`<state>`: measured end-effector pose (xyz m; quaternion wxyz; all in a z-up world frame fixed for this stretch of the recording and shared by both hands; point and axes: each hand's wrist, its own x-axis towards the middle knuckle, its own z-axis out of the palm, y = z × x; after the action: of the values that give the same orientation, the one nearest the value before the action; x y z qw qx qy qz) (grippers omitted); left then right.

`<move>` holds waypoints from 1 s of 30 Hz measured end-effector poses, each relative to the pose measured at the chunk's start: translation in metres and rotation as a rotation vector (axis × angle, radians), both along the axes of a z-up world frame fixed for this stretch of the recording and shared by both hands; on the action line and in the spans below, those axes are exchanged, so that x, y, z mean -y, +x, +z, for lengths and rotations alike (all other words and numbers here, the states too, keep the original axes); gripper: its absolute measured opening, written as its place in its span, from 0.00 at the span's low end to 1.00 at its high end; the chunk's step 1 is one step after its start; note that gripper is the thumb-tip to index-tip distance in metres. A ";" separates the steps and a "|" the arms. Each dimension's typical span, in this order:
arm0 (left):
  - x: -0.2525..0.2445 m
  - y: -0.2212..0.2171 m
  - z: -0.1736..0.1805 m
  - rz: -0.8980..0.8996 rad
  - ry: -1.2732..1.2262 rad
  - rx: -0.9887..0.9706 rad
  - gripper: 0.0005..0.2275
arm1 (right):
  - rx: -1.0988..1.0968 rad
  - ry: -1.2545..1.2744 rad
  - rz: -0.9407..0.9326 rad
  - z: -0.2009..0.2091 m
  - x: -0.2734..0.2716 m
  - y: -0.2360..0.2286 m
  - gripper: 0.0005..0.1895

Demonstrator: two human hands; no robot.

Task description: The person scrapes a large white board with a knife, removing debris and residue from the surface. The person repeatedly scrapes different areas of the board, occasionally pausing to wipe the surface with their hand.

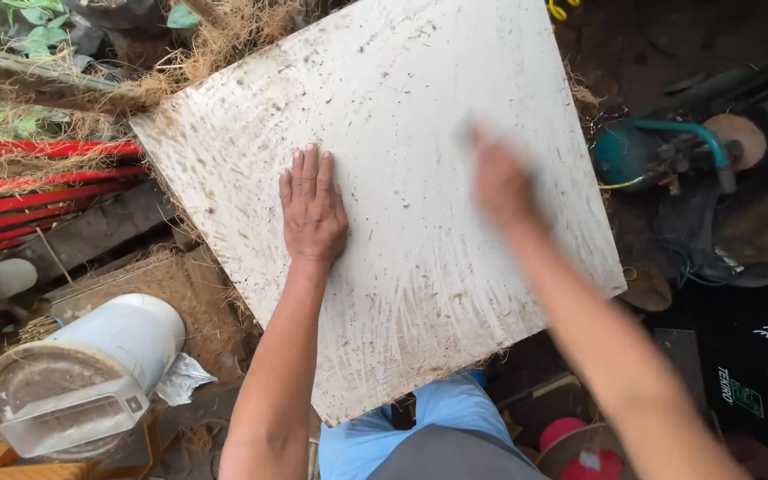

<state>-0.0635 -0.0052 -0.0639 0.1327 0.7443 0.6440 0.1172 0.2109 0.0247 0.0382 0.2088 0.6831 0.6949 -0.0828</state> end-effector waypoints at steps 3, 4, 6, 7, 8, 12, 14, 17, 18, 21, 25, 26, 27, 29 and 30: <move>-0.001 0.001 0.003 -0.010 -0.025 0.011 0.24 | -0.338 0.020 0.176 -0.009 0.126 -0.060 0.18; 0.001 -0.002 0.011 -0.041 -0.029 0.017 0.24 | -0.332 0.020 0.145 -0.013 0.158 -0.066 0.18; -0.005 0.000 0.020 -0.093 -0.043 0.039 0.29 | -0.799 0.123 0.424 -0.028 0.215 -0.080 0.19; -0.008 0.002 0.025 -0.129 -0.038 0.045 0.29 | -0.788 0.140 0.393 -0.056 0.199 -0.042 0.19; -0.011 0.004 0.029 -0.169 -0.013 0.043 0.30 | -0.499 -0.073 0.095 -0.082 0.192 -0.004 0.21; -0.002 0.000 0.026 -0.327 -0.146 -0.061 0.34 | -0.287 0.735 -0.531 -0.086 0.206 0.139 0.23; -0.004 0.003 0.041 -0.325 -0.192 -0.104 0.33 | 0.035 0.475 -0.387 -0.062 0.198 0.062 0.20; -0.004 0.005 0.055 -0.359 -0.221 -0.091 0.31 | -0.193 0.122 -0.129 -0.130 0.282 -0.100 0.26; -0.003 0.002 0.061 -0.396 -0.178 -0.042 0.30 | -0.732 0.069 -0.031 -0.153 0.330 -0.166 0.36; -0.004 0.002 0.067 -0.349 -0.315 -0.046 0.34 | -0.844 0.202 0.204 -0.011 0.295 -0.187 0.28; -0.007 -0.003 0.047 -0.355 -0.181 -0.055 0.32 | -0.535 -0.181 -0.552 -0.054 0.258 -0.007 0.37; -0.009 -0.004 0.053 -0.350 -0.250 -0.097 0.34 | -0.516 0.289 -0.615 -0.051 0.249 0.031 0.31; -0.008 0.003 0.058 -0.359 -0.326 -0.129 0.36 | -0.460 0.758 -0.668 -0.045 0.246 0.075 0.25; -0.009 0.005 0.053 -0.367 -0.318 -0.153 0.36 | -0.612 0.593 -0.786 -0.033 0.233 0.020 0.24; -0.008 0.005 0.052 -0.368 -0.302 -0.173 0.37 | -0.766 0.428 -0.886 -0.025 0.228 -0.009 0.24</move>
<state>-0.0585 0.0028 -0.0115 0.2059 0.8279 0.5170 -0.0707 0.2018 -0.2035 0.0135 -0.2510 0.8550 0.3721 -0.2598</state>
